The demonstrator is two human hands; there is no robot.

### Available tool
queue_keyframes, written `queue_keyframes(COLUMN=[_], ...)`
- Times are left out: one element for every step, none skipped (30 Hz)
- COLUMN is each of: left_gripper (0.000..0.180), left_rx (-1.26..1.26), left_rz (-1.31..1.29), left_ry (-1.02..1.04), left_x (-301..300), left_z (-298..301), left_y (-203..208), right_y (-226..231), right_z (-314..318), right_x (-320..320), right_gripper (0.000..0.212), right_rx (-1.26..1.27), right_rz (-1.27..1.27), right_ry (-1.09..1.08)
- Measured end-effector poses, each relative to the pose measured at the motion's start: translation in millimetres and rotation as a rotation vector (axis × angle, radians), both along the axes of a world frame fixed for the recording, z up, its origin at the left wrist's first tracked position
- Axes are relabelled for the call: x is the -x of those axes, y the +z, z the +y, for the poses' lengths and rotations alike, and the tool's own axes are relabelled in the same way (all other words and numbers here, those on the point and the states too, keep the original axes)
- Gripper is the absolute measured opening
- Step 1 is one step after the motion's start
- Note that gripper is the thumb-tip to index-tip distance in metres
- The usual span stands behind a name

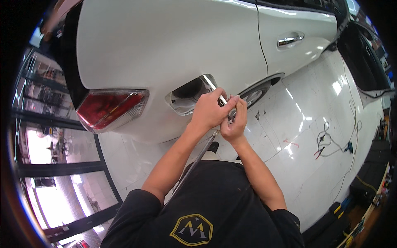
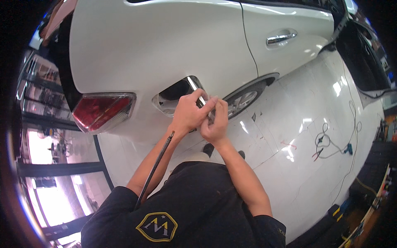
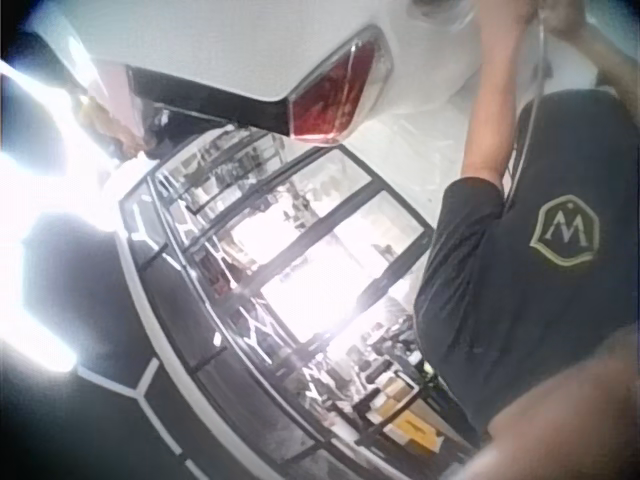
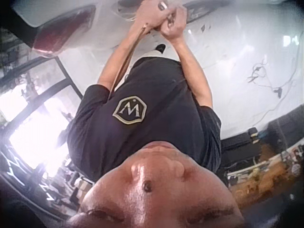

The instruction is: The person installs a white fuel door onto the rear of a white car, using a screwdriver to secure the internal mechanism. The person then moves to the front of the vehicle and installs a silver roof rail onto the pink-wrapped roof.

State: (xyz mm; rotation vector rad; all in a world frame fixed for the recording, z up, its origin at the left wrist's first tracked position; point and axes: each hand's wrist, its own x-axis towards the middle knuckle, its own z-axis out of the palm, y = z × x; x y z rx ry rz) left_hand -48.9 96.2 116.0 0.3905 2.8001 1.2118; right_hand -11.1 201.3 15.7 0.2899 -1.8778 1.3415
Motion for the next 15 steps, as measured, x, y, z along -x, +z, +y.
queue_keyframes(left_gripper=[0.05,0.05,0.049,0.048,0.048,0.048,0.048,0.048,0.049,0.049,0.048,0.046,0.045,0.048,0.049], left_rx=[-0.074,-0.099,-0.125,-0.151,-0.14,-0.135,-0.131,-0.109,-0.09,-0.074,-0.059,-0.051,-0.046,-0.037,-0.03], left_rz=[-0.016,0.006,0.028,0.05,0.031,0.014,-0.001,0.013,0.025,0.037,0.027,0.02,0.018,0.006,-0.007], left_ry=[-0.011,-0.014,-0.018,-0.023,-0.026,-0.03,-0.031,-0.018,-0.019,-0.022,-0.028,-0.039,-0.054,-0.062,-0.068], left_x=[1,2,4,4,2,3,3,3,3,2,3,5,8,8,8], left_z=[-2,-4,-4,-4,-5,-5,-5,-8,-8,-8,-8,-7,-3,0,-1], left_y=[-3,-7,-11,-15,-13,-11,-10,-7,-5,-5,-6,-7,-6,-3,0], right_y=[-5,1,4,6,13,24,43,68,99,118,138,155,155,160,162], right_z=[0,-1,0,1,0,-2,0,-1,-16,-17,-31,-46,-63,-78,-91], right_x=[-1,-7,-12,-19,-24,-38,-62,-91,-110,-115,-120,-127,-126,-122,-115], right_gripper=[0.055,0.056,0.056,0.056,0.057,0.053,0.05,0.047,0.042,0.041,0.047,0.051,0.056,0.042,0.023], right_rx=[0.025,-0.015,-0.007,0.0,0.016,0.153,0.178,0.207,0.175,0.136,0.275,0.478,0.524,0.576,0.652], right_rz=[0.025,0.027,0.031,0.034,0.041,0.076,0.008,-0.058,-0.12,-0.122,-0.219,-0.458,-0.423,-0.355,-0.295], right_ry=[-0.037,-0.066,-0.125,-0.184,-0.242,-0.27,-0.125,0.023,0.156,0.566,0.902,1.195,1.378,1.394,1.407])
